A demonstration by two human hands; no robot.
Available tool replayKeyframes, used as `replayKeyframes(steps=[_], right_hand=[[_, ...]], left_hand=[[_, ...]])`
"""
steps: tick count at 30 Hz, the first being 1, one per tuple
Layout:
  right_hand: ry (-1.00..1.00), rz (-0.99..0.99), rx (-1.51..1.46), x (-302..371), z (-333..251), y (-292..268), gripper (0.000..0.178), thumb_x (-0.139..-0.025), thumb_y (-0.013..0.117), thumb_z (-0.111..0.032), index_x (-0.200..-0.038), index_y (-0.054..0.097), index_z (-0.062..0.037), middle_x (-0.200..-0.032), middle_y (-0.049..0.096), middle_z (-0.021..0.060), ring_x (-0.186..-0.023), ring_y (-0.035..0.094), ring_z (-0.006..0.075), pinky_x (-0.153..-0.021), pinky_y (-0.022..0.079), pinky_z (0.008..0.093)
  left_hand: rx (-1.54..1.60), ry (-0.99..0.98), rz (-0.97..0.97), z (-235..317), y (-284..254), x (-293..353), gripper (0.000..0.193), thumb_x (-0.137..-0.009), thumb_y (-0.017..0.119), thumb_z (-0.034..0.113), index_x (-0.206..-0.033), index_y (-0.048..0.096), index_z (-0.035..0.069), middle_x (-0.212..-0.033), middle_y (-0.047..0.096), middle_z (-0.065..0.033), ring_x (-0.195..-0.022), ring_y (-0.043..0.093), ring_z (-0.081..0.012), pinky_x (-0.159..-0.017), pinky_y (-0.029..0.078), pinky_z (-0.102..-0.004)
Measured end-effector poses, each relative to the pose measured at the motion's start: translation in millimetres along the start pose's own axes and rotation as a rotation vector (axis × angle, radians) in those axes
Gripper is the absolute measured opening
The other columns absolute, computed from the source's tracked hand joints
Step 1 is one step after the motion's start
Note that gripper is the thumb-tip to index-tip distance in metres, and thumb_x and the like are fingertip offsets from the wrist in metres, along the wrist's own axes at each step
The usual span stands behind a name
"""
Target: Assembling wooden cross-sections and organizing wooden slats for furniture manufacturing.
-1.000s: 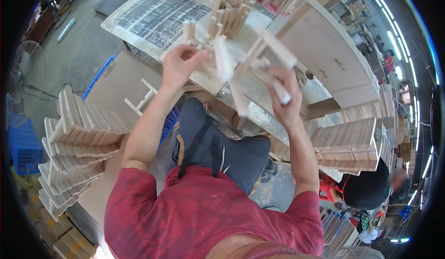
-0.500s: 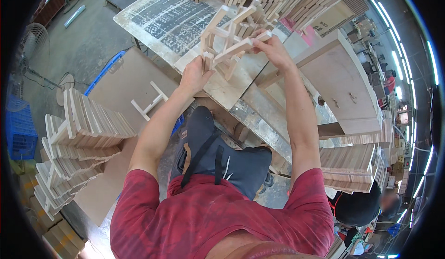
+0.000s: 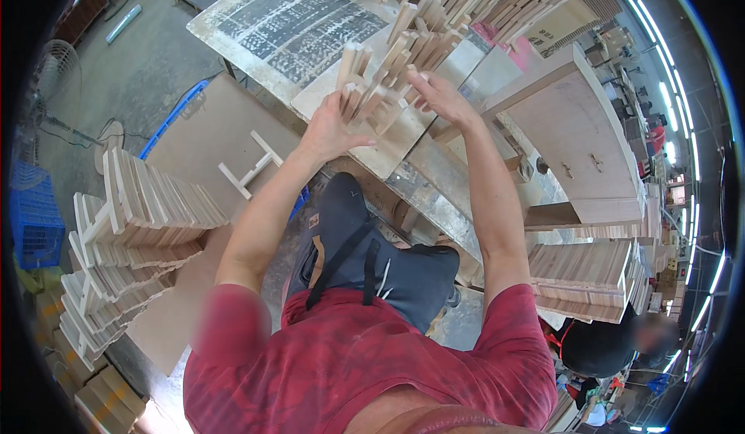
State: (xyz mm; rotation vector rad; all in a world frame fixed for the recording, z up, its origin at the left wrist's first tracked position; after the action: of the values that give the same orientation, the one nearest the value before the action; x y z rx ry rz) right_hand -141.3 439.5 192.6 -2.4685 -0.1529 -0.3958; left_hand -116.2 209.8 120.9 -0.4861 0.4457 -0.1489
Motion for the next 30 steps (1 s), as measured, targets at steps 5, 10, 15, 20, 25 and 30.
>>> replayKeyframes(steps=[5,10,15,20,25,30], right_hand=[[-0.237,0.094,0.128,-4.6,23.1,12.1,0.074,-0.079,0.086,-0.051,-0.124,0.06,0.0004,-0.113,0.07,0.0149,-0.099,0.069,0.0275,-0.092,0.053,0.0382],[-0.429,0.316,0.168,6.5,33.0,33.8,0.097,-0.063,0.094,-0.049,-0.132,0.051,0.0046,-0.119,0.069,0.0229,-0.112,0.067,0.0361,-0.098,0.052,0.0418],[-0.403,0.338,0.139,11.6,38.8,45.1,0.094,-0.066,0.091,-0.047,-0.133,0.051,0.0037,-0.12,0.068,0.0254,-0.112,0.067,0.0393,-0.097,0.053,0.0426],[-0.418,0.309,0.008,11.2,50.5,54.6,0.09,-0.068,0.089,-0.048,-0.132,0.052,0.0039,-0.117,0.069,0.0262,-0.111,0.068,0.0393,-0.096,0.053,0.0424],[-0.333,0.466,-0.004,21.2,63.6,45.4,0.081,-0.073,0.082,-0.045,-0.131,0.053,0.0041,-0.113,0.071,0.0261,-0.107,0.069,0.0384,-0.094,0.055,0.0451],[-0.513,0.636,0.257,89.8,63.6,50.1,0.062,-0.082,0.077,-0.045,-0.117,0.062,0.0048,-0.105,0.069,0.027,-0.1,0.069,0.0425,-0.089,0.056,0.0499]], left_hand=[[-0.087,-0.137,0.063,-1.1,7.8,-4.9,0.067,-0.074,0.091,0.036,-0.116,0.057,-0.004,-0.097,0.068,-0.0211,-0.092,0.069,-0.0377,-0.083,0.055,-0.0443],[-0.124,-0.082,0.073,-7.0,12.5,-4.2,0.062,-0.076,0.09,0.037,-0.112,0.059,-0.004,-0.094,0.069,-0.0196,-0.087,0.07,-0.0359,-0.08,0.055,-0.0426],[-0.02,-0.086,0.038,-0.8,4.5,-2.7,0.055,-0.079,0.088,0.033,-0.109,0.06,-0.003,-0.092,0.071,-0.0196,-0.086,0.071,-0.0341,-0.081,0.055,-0.0401],[-0.06,-0.024,0.027,-10.5,5.5,-2.4,0.053,-0.085,0.082,0.036,-0.108,0.055,-0.003,-0.094,0.07,-0.0252,-0.089,0.07,-0.0412,-0.079,0.055,-0.0456],[-0.069,0.055,0.035,-6.9,33.9,-9.6,0.043,-0.086,0.079,0.026,-0.11,0.056,-0.001,-0.098,0.066,-0.0232,-0.092,0.066,-0.0421,-0.081,0.052,-0.0472],[-0.06,0.047,0.082,-37.6,27.6,-16.3,0.036,-0.082,0.081,0.014,-0.11,0.063,-0.001,-0.093,0.066,-0.0129,-0.082,0.063,-0.0264,-0.076,0.051,-0.0391]])
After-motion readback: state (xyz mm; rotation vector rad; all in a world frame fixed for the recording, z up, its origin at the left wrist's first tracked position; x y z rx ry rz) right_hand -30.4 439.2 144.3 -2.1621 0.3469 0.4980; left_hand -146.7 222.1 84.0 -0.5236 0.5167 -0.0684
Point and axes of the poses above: each hand's wrist, its own x-axis away from the middle knuckle, its own y-axis out of the palm, z = x × y, the point moved 7 cm from there along -x, towards the middle knuckle
